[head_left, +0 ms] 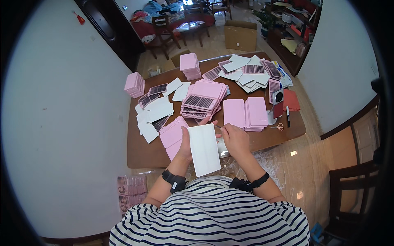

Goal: The person repeatedly picks up pink and white paper sheets, places them into pink paper packs, and stacks the completed packs on the table. The process is continuous and repetitive, with the person handling the items one at a time.

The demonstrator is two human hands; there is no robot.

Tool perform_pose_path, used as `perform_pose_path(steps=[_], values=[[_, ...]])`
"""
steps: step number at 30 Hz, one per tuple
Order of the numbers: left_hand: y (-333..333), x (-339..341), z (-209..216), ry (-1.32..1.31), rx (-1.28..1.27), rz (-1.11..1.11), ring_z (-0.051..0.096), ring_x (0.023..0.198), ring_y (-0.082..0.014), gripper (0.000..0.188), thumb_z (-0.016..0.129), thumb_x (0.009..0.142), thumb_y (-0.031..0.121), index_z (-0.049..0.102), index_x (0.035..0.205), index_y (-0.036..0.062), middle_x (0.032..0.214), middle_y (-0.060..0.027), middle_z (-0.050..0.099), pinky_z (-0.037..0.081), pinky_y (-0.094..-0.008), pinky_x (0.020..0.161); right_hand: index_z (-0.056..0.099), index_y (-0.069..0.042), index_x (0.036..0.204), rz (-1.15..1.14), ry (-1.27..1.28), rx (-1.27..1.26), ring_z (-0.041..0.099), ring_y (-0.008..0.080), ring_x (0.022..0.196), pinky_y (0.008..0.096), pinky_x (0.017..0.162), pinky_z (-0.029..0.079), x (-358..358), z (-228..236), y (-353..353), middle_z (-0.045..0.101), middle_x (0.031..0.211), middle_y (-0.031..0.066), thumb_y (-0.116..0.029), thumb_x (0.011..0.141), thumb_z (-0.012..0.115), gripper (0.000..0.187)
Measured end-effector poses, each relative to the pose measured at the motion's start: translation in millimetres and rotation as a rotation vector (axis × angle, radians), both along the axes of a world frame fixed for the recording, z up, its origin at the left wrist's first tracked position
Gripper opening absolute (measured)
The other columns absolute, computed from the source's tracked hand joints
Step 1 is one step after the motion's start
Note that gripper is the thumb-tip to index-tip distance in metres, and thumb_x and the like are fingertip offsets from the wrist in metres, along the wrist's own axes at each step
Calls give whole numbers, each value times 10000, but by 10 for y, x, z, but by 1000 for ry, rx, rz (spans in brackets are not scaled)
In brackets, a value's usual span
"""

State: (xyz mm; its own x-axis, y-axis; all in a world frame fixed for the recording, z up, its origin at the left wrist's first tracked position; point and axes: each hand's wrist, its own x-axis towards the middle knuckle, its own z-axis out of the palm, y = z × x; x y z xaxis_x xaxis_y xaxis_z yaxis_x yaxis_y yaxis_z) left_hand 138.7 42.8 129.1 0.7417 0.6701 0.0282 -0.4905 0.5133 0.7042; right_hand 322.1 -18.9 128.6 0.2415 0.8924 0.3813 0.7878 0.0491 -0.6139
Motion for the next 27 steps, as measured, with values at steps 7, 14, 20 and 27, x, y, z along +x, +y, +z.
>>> perform_pose_path(steps=[7,14,20,27], values=[[-112,67,-28,-25,1,51,620,1199,-339,1097,254,846,891,209,1599,95,1572,-161,380,557,-441,965,666,-104,862,100,-44,15,667,317,726,439,634,514,74,53,-89,674,772,118,-282,960,609,211],[233,-308,-192,168,22,329,618,1195,-341,1067,311,834,887,244,1595,141,1481,-165,488,561,-476,928,739,-106,893,468,-293,-426,678,363,890,487,745,530,649,-604,-823,709,878,145,-366,930,587,304],[202,-286,-371,147,-22,242,609,1201,-324,978,273,879,847,246,1598,185,1461,-164,511,545,-469,956,762,-83,932,314,-227,-807,681,363,941,491,788,530,976,-606,-863,716,957,192,-423,928,591,380],[-128,209,-328,213,-46,40,583,1236,-281,946,237,891,820,245,1602,196,1449,-140,521,512,-419,1015,731,-93,908,146,188,-223,682,386,743,494,678,529,146,-146,-54,707,775,159,-424,950,594,360]])
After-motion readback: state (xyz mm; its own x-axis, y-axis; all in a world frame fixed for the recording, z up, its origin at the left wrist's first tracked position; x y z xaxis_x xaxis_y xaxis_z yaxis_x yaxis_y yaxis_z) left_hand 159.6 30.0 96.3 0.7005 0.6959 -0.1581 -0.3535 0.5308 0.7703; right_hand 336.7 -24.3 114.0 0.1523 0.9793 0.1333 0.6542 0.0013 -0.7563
